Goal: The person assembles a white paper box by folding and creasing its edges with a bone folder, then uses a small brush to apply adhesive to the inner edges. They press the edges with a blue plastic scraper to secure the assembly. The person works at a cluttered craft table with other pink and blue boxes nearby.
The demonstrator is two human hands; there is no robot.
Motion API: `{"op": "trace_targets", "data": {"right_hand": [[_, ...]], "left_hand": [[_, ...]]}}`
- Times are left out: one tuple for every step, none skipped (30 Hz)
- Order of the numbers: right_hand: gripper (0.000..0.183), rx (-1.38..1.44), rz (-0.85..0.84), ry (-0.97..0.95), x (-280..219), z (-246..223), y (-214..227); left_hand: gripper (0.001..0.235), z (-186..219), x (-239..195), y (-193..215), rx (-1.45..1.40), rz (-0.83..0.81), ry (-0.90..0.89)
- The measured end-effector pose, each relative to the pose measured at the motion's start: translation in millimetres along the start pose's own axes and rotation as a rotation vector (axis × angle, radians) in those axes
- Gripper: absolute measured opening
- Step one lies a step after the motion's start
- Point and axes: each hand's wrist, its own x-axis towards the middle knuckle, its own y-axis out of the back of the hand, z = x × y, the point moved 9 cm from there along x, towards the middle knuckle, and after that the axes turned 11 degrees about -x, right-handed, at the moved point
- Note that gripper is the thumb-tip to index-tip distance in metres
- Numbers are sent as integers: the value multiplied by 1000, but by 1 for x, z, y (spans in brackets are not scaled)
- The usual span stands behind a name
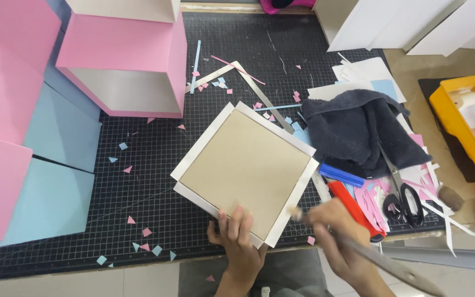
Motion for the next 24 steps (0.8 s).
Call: {"op": "trace_targets", "data": {"right_hand": [[14,-57,149,-124,4,7,11],[14,-57,152,-124,-4,3,6],[12,-77,61,-181,-11,4,-7],[15,-98,-30,-232,-17,6,-20],[15,-99,-28,-227,-22,7,-23],[20,89,-72,-191,-29,2,-31],[28,278,-115,-155,-37,-3,-39],[28,277,-111,-159,-30,1,-34],[31,298,55,-221,-23,12,-14],[35,316,220,-281,-18,24,5],[35,313,224,-284,-24,33,1],[22,100,201,-225,-25,38,-3],[13,-113,177,-167,-26,42,-8],[13,-119,189,-165,-22,25,-2],[21,139,-19,-190,-16,13,-18],[33,395,-233,-210,-13,-5,-34],[33,387,-225,-204,-14,9,-35],[28,449,-95,-289,-18,31,-29],[23,510,38,-371,-24,52,-22],[23,505,54,-369,-15,67,-19],[19,383,169,-427,-9,89,-5],[18,262,283,-483,-3,109,9],[18,260,298,-480,6,117,14],[19,244,362,-481,13,125,23]], "left_hand": [[56,0,1,1,5,5,-2],[56,1,0,2,4,4,-4],[54,2,-1,3,24,2,-16],[52,3,0,2,43,6,-29],[52,-2,-3,1,43,10,-32],[44,-6,-10,-3,105,-43,-49],[42,-9,-16,-7,166,-96,-66],[42,-9,-16,-8,162,-100,-69],[46,-9,-15,-6,157,-83,-76],[51,-9,-15,-4,152,-65,-82],[51,-5,-17,-2,148,-68,-84],[54,-8,-16,-2,132,-74,-28],[62,-10,-16,-2,116,-81,27],[62,-6,-7,1,108,-79,15],[53,0,1,11,126,9,-19],[44,7,9,20,143,102,-50],[44,8,14,19,135,108,-58],[50,8,16,24,118,142,-25],[57,7,17,28,102,175,8],[57,7,21,25,91,173,-4],[55,10,23,29,98,248,-42],[55,12,25,33,105,324,-81],[55,1,22,31,95,324,-93],[53,-3,18,31,127,353,-165]]}}
